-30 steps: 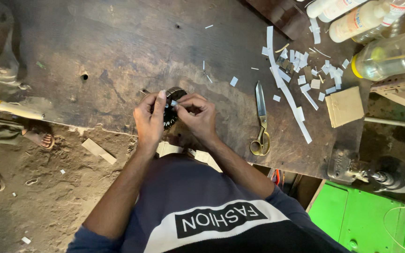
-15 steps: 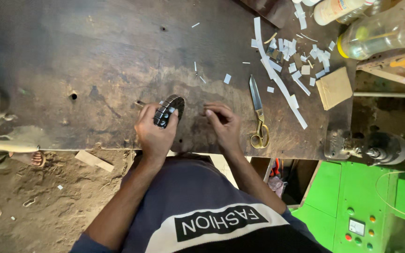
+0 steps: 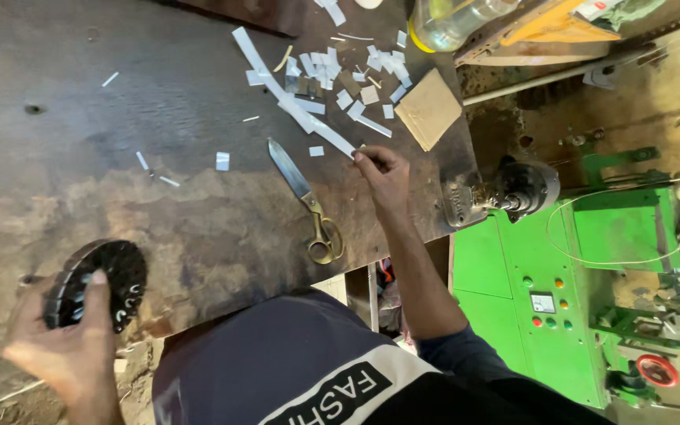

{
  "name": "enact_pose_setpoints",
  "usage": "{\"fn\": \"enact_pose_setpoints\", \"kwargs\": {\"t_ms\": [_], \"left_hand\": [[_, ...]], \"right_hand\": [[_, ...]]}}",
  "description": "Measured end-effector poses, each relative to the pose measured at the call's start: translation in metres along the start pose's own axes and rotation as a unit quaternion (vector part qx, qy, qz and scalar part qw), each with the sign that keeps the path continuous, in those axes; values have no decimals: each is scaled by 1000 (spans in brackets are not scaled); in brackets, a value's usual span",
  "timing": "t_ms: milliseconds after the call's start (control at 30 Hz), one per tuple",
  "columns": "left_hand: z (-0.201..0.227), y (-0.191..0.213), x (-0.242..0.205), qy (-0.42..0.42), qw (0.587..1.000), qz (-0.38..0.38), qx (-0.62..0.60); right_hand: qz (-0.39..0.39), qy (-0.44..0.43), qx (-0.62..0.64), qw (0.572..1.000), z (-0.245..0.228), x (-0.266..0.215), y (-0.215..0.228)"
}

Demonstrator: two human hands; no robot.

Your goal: The person uses brass-handled shears to cut small rectangular pieces from a white plastic strip. They repeatedly pick up the strip, cut a piece, and place the resulting scrap onto a pile on the wooden workbench. The person also handles a circular metal object with slots, occasionally placing a cut piece into it.

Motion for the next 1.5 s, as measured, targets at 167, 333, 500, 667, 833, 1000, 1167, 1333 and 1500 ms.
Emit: {"fn": "enact_pose_setpoints", "kwargs": {"t_ms": [167, 333, 500, 667, 833, 1000, 1167, 1333, 1500], "left_hand": [[12, -5, -8, 20, 996, -14, 92], [13, -11, -15, 108, 992, 25, 57], [32, -19, -7, 37, 990, -24, 131], [24, -12, -3, 47, 987, 1, 155], [6, -3, 1, -60, 974, -31, 215], [-3, -4, 19, -127, 969, -109, 180], [0, -30, 50, -58, 953, -242, 172], [13, -49, 66, -167, 907, -282, 265], [20, -54, 64, -198, 924, -218, 242]], "right_hand": [[14, 61, -192, 979, 19, 94, 21], [-8, 164, -328, 930, 20, 131, -4], [-6, 154, -373, 915, 16, 141, -25], [-51, 24, -283, 957, 43, 145, -20], [-81, 63, -181, 978, 46, 143, 9], [-11, 189, -419, 888, 13, 151, 25], [-149, 228, -406, 873, -2, 153, -33], [-241, 170, -460, 838, 2, 177, -53], [-257, 99, -427, 862, 10, 181, -43]]}}
Point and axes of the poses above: each hand's wrist, its own x-axis towards the middle knuckle, its own y-axis out of the back of the hand, z = x × y, the point moved 6 cm from there along x, towards the middle knuckle
